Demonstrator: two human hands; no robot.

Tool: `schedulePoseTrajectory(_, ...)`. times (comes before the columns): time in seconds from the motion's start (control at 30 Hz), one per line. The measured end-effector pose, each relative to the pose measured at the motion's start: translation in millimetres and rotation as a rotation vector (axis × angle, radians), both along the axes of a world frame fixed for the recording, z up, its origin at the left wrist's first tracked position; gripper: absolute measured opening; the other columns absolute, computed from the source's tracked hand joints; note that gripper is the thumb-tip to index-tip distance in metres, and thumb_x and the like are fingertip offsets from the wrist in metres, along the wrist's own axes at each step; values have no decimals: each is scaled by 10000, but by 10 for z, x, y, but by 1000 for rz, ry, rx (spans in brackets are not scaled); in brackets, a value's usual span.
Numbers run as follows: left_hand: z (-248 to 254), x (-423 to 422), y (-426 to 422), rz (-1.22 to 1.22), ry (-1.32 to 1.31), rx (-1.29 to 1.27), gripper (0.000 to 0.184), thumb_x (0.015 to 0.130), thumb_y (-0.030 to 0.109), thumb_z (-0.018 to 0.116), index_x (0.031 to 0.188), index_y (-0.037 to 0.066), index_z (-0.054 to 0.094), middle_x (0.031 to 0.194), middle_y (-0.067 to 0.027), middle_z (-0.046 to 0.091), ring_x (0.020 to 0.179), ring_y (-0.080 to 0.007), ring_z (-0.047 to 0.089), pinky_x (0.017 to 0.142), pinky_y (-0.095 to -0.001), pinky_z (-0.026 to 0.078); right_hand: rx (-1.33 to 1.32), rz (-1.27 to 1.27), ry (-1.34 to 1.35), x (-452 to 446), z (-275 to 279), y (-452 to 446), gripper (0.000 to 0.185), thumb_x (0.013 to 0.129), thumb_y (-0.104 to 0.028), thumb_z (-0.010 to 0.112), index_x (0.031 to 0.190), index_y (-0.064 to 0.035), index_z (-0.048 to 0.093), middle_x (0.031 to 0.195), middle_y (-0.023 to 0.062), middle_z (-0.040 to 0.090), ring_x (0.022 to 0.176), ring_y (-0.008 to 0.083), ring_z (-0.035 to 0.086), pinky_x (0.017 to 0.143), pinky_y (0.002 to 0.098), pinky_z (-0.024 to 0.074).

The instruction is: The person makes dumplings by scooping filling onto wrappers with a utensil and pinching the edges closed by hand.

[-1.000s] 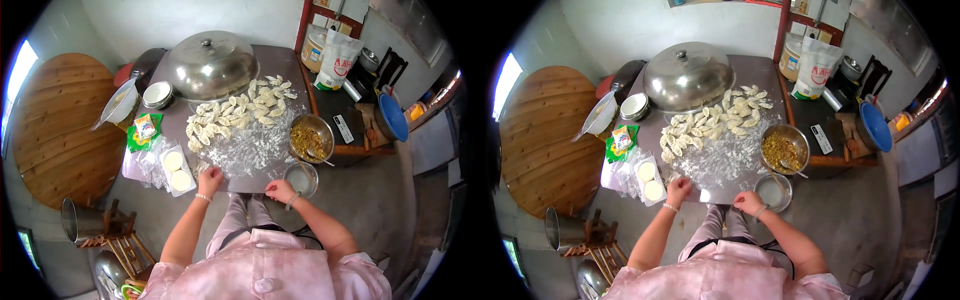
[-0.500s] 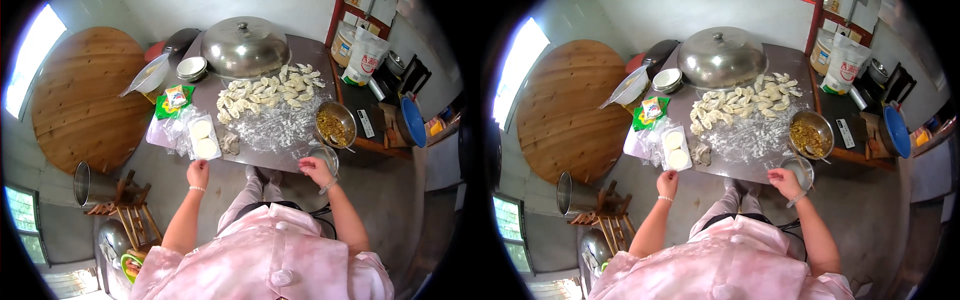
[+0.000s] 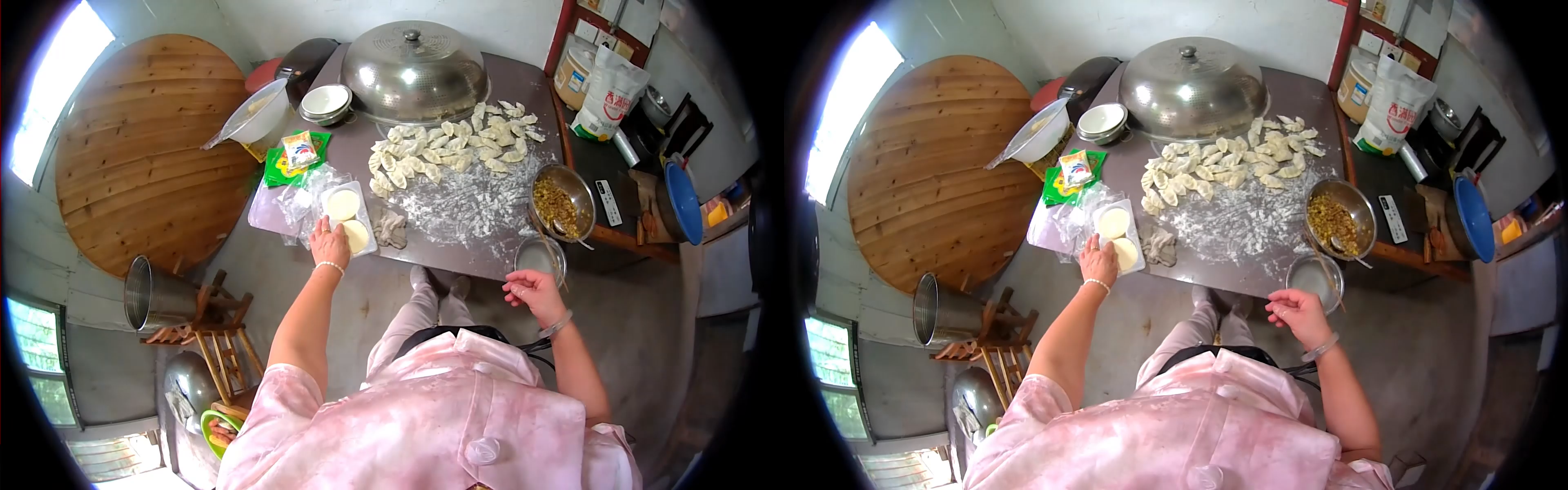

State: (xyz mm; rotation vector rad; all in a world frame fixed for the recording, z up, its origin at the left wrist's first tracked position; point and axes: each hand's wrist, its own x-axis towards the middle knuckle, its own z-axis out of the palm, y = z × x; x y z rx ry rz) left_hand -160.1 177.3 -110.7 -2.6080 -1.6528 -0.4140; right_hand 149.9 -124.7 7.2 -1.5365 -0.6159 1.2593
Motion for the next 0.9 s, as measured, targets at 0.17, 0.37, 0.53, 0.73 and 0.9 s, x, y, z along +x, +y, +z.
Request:
schedulePoseTrajectory(0.17,-65,17,56,165,-213,-111,161,761,171,584,867,99,680,1249,-185,505,1164,-309,458,965,-380,361,-5,7,23,-59,-47,11,178,853,-13,562,1027,12,594,881,94,651,717,124,620,598,226,491)
schedulePoseTrajectory(0.37,-134,86,113,340,-308,-168,148,720,176,636,838,110,695,1183,-123,564,1117,-268,499,948,-348,391,-30,-1,32,-59,-106,-18,181,854,-13,562,1030,17,591,888,97,650,714,128,620,595,226,489)
schedulePoseTrajectory(0.53,-126,125,190,446,-351,-261,103,702,174,654,775,114,694,1054,-94,614,1066,-258,523,915,-347,414,-41,2,39,-73,-147,-22,184,854,-12,561,1033,21,589,889,100,650,712,128,620,592,227,489)
schedulePoseTrajectory(0.73,-78,138,199,408,-335,-229,78,702,144,617,703,89,673,926,-98,628,977,-269,553,864,-355,438,-53,-5,25,-89,-168,-17,183,856,-12,559,1033,23,589,883,103,650,701,132,619,582,231,489)
schedulePoseTrajectory(0.9,-129,136,171,359,-289,-130,95,702,135,593,719,78,667,957,-110,623,989,-286,546,867,-374,425,-73,-11,15,-71,-168,-15,177,856,-13,558,1027,20,592,879,100,650,697,133,619,579,231,490)
